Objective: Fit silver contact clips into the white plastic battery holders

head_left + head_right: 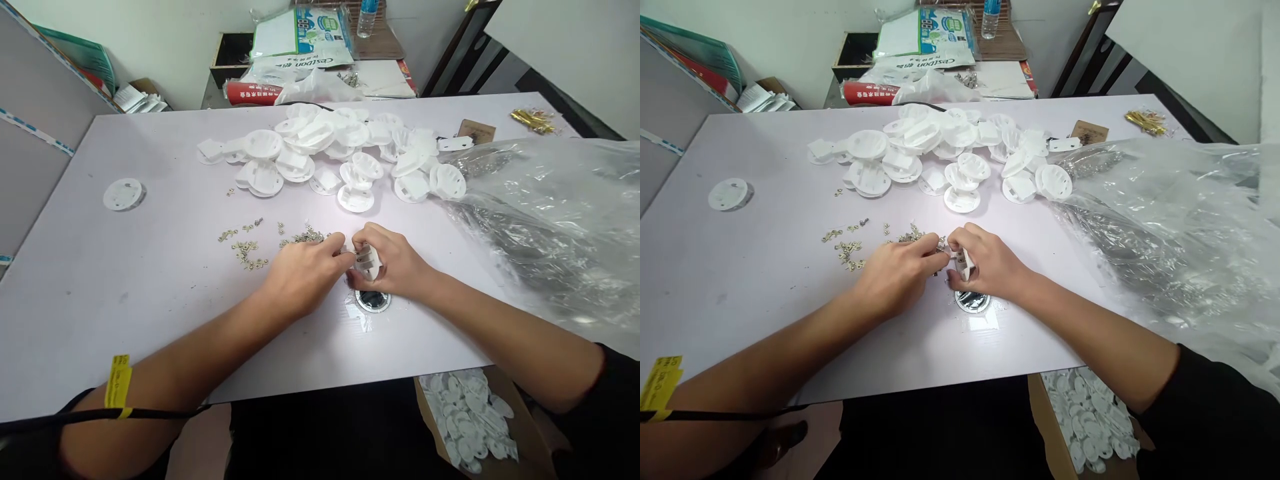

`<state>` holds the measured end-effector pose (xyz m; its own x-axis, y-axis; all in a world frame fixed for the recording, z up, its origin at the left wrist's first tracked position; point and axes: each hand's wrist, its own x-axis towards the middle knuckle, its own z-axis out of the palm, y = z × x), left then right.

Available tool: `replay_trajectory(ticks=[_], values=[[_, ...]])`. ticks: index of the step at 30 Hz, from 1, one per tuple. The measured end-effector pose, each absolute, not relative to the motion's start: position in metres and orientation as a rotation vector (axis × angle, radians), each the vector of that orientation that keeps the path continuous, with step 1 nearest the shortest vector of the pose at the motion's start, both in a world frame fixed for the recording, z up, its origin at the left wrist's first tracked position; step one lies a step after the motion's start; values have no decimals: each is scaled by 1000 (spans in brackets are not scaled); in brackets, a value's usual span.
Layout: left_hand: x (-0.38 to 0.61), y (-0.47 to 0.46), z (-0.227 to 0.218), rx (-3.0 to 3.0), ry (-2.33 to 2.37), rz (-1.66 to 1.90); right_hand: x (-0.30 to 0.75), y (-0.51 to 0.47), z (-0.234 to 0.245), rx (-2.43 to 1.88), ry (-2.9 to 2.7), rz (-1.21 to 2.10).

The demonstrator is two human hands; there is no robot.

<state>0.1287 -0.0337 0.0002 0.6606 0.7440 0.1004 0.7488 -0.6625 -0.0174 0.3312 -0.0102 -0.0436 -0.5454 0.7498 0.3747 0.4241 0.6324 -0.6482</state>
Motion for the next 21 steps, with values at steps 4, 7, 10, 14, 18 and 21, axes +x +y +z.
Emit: replay_trajectory(ticks=[4,7,10,14,18,21], values=[[130,-35,0,-2784,-1255,-131,331,-10,-43,-903,-2208,659],[130,-35,-1,-2767,-1254,-120,331,-10,-43,-894,-2208,656],[130,-35,-2,-2764,-1248,-122,331,-9,-43,-891,-2211,663],[129,-35,-5,-2772,-1261,-147,331,-8,-44,-897,-2210,667],[128,-35,-7,-2784,-1277,-157,331,-9,-44,-913,-2200,692],[123,-33,-6,-2822,-1271,-180,330,-12,-44,-956,-2166,716]])
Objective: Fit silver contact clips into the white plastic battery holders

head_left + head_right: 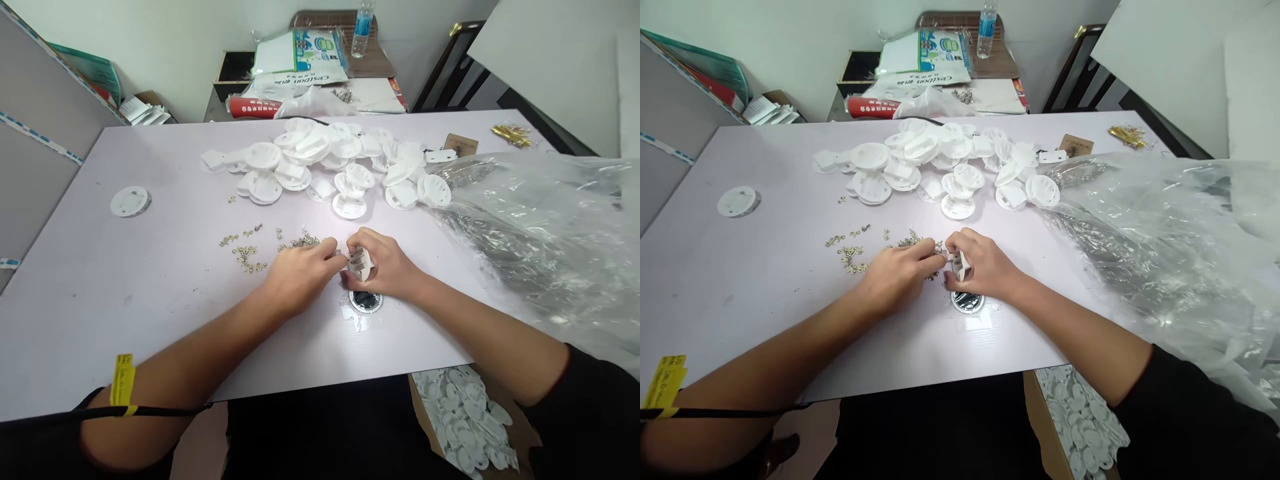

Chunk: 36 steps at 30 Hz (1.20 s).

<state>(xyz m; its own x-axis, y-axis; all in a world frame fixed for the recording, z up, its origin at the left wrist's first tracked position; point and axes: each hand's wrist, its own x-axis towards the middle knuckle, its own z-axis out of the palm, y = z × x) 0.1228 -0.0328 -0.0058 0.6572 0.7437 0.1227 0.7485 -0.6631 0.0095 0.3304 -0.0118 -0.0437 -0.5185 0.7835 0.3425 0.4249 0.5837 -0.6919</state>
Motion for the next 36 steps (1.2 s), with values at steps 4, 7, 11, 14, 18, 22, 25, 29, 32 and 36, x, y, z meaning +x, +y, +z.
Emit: replay_trajectory(ticks=[4,7,11,14,18,22,25,29,32,36], values=[[112,-29,0,-2782,-1336,-363,333,-14,-43,-1095,-1996,900],[109,-28,4,-2848,-1577,-731,334,-12,-39,-1140,-1715,1104],[114,-25,4,-3079,-1620,-1188,320,-11,-23,-1029,-1371,1482],[115,-23,2,-3068,-1611,-1489,301,-9,-8,-940,-1179,1717],[107,-20,4,-3119,-1717,-2043,285,-4,-2,-829,-1244,1785],[97,-18,7,-3047,-2110,-2423,283,-3,-17,-884,-1337,1576],[93,-17,6,-2957,-2356,-2501,285,-7,-25,-862,-1408,1475],[91,-17,5,-3098,-2432,-2449,292,-10,-24,-832,-1551,1383],[89,-16,4,-3209,-2417,-2346,299,-9,-21,-828,-1642,1352],[86,-15,5,-3381,-2384,-2163,305,-7,-22,-762,-1747,1352]])
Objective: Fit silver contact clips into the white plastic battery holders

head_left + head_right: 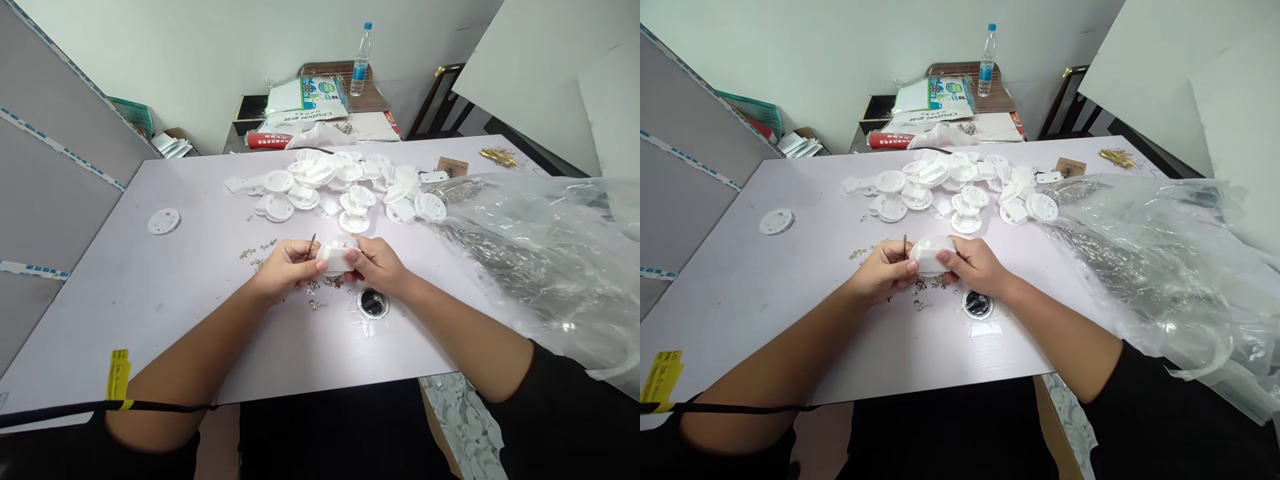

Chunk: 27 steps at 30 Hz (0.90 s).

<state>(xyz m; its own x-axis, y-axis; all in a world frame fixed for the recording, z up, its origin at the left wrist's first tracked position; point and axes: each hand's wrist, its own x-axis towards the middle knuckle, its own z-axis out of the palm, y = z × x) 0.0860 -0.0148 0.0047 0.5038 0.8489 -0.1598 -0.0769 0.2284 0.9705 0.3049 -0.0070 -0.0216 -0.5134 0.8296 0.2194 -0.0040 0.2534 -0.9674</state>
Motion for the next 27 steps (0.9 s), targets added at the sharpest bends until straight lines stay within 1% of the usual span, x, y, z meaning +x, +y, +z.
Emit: replay_trajectory(ticks=[9,17,19,24,27], values=[[89,-14,5,1210,864,769,309,-5,-18,-785,-1862,1201],[94,-16,9,1400,1045,979,302,-13,-13,-935,-1796,1038],[95,-18,10,1456,1065,998,303,-14,-13,-919,-1797,1083],[96,-23,8,1599,1083,990,305,-11,-17,-780,-1588,1528],[91,-19,12,1708,1074,915,305,-7,-21,-760,-1508,1528]])
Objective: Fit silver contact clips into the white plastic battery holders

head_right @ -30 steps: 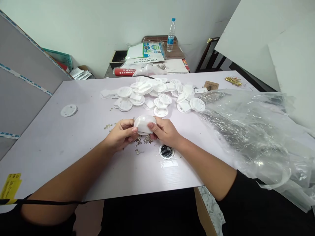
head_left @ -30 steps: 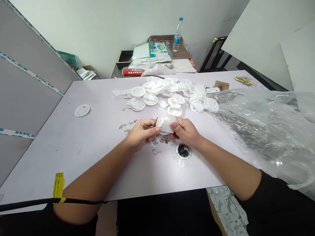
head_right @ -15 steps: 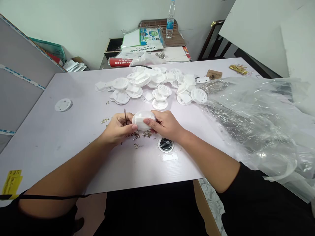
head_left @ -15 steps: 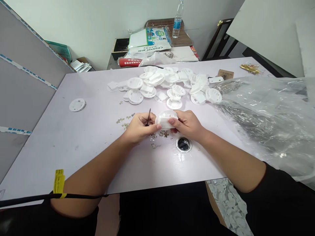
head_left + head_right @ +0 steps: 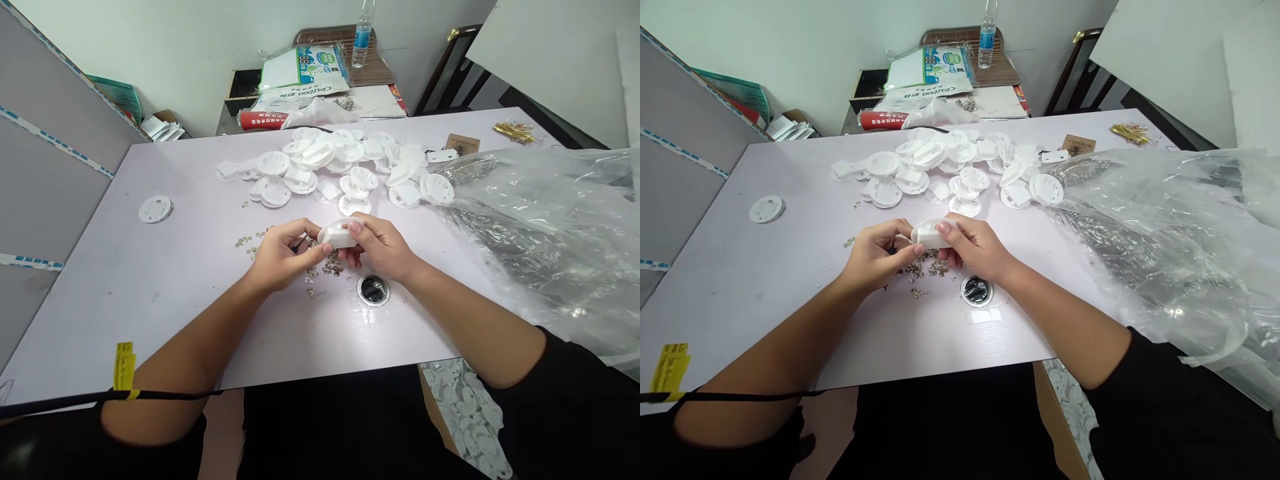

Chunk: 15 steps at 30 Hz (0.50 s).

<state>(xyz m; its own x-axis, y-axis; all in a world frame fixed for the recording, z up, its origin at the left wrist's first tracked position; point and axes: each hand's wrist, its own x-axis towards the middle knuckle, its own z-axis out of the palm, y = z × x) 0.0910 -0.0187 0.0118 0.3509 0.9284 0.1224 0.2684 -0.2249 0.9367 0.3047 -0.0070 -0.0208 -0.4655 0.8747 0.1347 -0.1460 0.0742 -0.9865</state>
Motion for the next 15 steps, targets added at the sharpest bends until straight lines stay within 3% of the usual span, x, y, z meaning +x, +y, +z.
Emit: replay_trajectory(ticks=[4,10,15], values=[[75,-8,28,2016,1084,768,308,1,-26,-774,-1489,1321],[65,-11,42,2398,814,37,312,11,-37,-806,-1512,1045],[71,-18,36,2411,824,-74,311,12,-38,-830,-1511,998]])
